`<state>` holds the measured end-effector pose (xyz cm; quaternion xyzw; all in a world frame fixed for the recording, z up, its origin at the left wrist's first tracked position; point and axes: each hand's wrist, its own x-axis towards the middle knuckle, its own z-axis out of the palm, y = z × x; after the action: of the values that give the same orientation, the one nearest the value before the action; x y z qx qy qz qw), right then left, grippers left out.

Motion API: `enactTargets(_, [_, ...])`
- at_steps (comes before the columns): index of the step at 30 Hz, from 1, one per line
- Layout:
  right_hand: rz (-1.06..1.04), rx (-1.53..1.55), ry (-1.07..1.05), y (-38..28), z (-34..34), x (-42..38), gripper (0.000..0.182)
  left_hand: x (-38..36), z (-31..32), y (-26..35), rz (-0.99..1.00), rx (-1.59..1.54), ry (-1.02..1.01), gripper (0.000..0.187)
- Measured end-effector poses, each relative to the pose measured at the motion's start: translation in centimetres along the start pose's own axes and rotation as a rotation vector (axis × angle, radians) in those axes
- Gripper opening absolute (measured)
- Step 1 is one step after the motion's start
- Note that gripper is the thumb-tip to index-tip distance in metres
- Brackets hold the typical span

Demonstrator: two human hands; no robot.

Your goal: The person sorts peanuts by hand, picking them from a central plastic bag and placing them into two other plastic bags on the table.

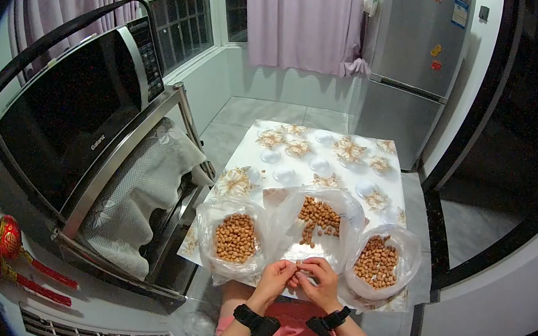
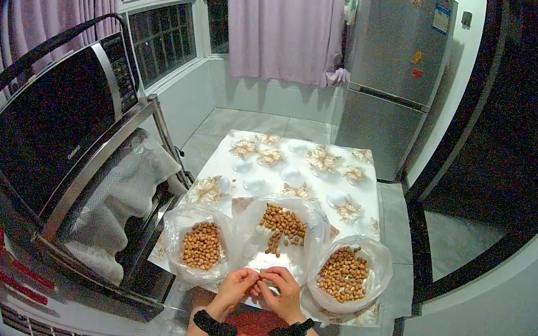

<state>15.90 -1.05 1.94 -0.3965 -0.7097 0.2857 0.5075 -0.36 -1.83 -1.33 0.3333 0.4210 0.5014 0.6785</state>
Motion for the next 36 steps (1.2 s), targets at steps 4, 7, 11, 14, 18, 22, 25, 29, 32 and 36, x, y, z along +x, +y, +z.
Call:
enactTargets(4, [-0.033,-0.014,-0.011,-0.3,-0.2,0.2,0.018,-0.3,0.5,0.4,0.004,0.028,0.015,0.024])
enactTargets(7, [-0.012,-0.007,-0.011,-0.3,-0.2,0.1,0.018,-0.6,1.0,1.1,-0.025,0.036,0.03,0.026])
enactTargets(11, [0.014,0.01,-0.022,0.1,-0.1,-0.1,0.017,-0.4,0.4,0.8,-0.062,0.096,0.006,0.027])
enactTargets(14, [0.008,0.026,-0.03,0.2,-0.1,0.0,0.018,-0.1,0.1,0.0,-0.036,0.069,-0.011,0.027])
enactTargets(18, [-0.005,0.018,-0.019,0.1,-0.1,0.0,0.018,-0.6,0.5,0.8,-0.006,0.097,-0.015,0.025])
enactTargets(22, [-0.001,0.005,-0.027,-0.1,-0.2,0.0,0.018,-0.6,0.7,0.9,0.003,0.05,0.009,0.023])
enactTargets(25, [0.011,0.019,-0.024,-0.1,-0.1,0.0,0.018,-0.5,0.3,0.5,0.003,0.036,0.019,0.02])
enactTargets(29, [0.001,0.033,-0.017,0.2,-0.1,0.0,0.019,-0.3,0.1,-0.1,0.01,0.017,0.017,0.019])
enactTargets(32, [0.012,0.023,0.03,0.6,0.0,-0.1,0.018,-0.9,0.4,0.9,-0.023,-0.042,0.0,0.016])
enactTargets(36, [0.063,0.015,0.031,0.2,-0.1,0.2,0.017,-2.5,1.0,3.7,0.039,-0.091,0.018,0.02])
